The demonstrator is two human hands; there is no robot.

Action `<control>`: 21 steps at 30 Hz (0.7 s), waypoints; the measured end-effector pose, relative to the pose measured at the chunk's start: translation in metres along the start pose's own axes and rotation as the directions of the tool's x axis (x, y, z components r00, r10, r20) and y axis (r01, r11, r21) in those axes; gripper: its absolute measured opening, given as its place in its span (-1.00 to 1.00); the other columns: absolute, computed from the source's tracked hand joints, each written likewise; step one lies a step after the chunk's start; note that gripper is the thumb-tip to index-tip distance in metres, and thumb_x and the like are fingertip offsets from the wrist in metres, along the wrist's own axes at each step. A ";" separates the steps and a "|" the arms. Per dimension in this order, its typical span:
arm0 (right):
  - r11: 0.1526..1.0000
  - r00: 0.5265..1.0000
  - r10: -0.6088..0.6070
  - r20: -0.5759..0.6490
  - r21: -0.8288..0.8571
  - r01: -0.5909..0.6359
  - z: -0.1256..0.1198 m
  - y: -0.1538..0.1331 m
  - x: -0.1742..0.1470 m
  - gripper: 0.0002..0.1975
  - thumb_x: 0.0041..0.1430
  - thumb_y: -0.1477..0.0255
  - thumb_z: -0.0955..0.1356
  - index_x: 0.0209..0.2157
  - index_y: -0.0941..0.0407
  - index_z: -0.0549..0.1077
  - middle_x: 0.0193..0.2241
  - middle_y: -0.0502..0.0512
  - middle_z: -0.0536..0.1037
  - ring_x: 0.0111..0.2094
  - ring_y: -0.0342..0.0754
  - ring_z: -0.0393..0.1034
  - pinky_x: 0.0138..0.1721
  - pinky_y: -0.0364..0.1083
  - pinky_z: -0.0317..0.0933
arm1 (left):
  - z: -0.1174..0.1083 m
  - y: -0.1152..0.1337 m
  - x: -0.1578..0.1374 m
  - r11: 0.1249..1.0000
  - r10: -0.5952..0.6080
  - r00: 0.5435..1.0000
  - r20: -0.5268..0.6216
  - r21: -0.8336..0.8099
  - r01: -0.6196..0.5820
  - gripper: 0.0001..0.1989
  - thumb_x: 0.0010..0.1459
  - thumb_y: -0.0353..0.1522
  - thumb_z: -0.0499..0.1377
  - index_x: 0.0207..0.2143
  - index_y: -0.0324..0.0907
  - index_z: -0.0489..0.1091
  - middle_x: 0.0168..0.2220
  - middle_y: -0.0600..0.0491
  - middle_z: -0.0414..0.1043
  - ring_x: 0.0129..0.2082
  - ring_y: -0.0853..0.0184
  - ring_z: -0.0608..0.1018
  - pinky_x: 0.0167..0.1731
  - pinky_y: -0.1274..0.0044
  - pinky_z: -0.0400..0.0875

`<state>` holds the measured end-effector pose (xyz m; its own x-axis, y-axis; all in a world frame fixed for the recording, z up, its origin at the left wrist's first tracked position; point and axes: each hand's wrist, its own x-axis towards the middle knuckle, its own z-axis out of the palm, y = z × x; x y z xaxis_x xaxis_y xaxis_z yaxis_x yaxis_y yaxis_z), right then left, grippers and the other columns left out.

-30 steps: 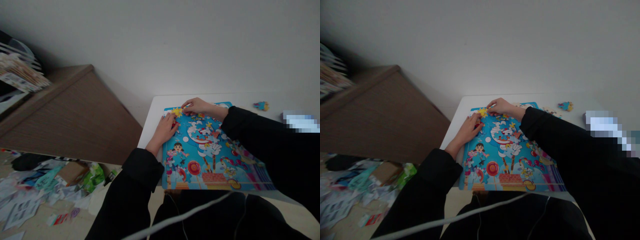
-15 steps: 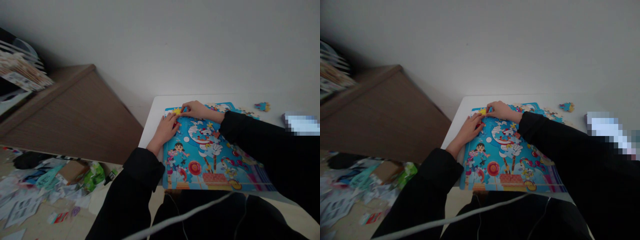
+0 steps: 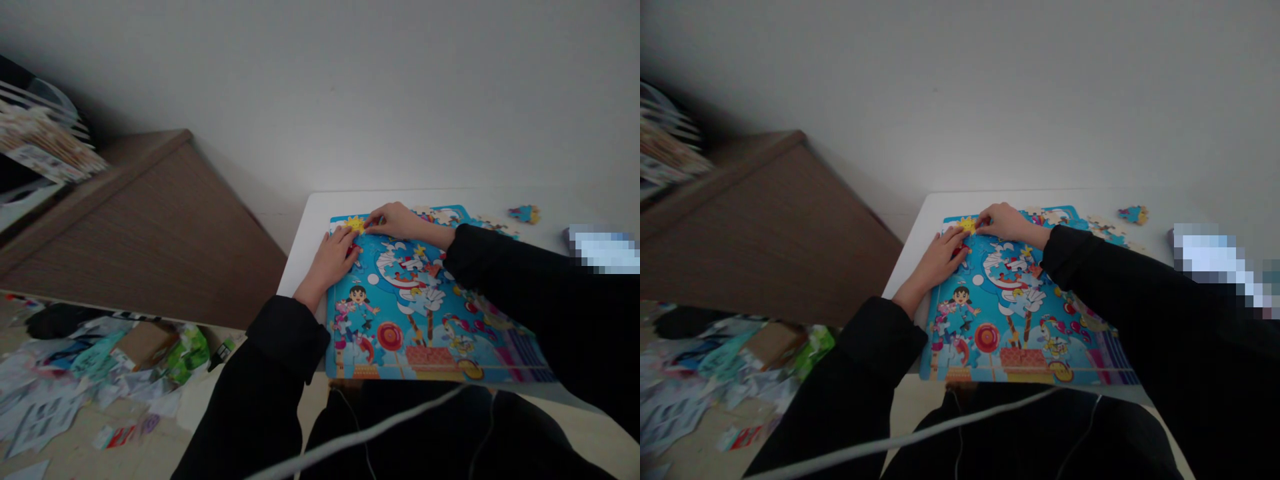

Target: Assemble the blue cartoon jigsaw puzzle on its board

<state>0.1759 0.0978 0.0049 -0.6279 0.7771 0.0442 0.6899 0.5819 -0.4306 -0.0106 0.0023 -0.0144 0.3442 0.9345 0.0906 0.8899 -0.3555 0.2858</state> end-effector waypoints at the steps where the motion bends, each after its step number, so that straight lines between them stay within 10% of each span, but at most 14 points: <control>1: 1.000 1.000 0.007 0.000 0.005 -0.007 0.000 0.000 0.000 -0.68 0.09 0.27 0.35 -0.19 0.12 0.59 -0.36 0.13 0.61 -0.38 -0.03 0.44 -0.30 -0.06 0.26 | 0.000 0.000 0.000 1.000 0.004 1.000 -0.001 -0.001 -0.004 -0.57 0.31 -0.29 -0.07 0.19 -0.21 0.16 0.25 -0.13 0.15 0.28 0.12 0.14 0.23 0.15 0.01; 21: 0.998 0.998 0.067 -0.003 0.002 -0.067 -0.092 0.027 -0.070 -0.65 0.11 0.16 0.30 -0.22 0.04 0.60 -0.39 0.05 0.62 -0.37 -0.02 0.47 -0.34 -0.05 0.27 | -0.001 -0.002 0.000 0.999 0.014 1.000 -0.009 -0.036 -0.014 -0.57 0.32 -0.29 -0.07 0.22 -0.12 0.13 0.22 -0.07 0.17 0.27 0.18 0.16 0.22 0.19 0.02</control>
<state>0.2715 0.0806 0.0729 -0.5790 0.8151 0.0180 0.7299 0.5280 -0.4341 -0.0128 0.0030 -0.0142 0.3535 0.9297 0.1034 0.8737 -0.3676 0.3186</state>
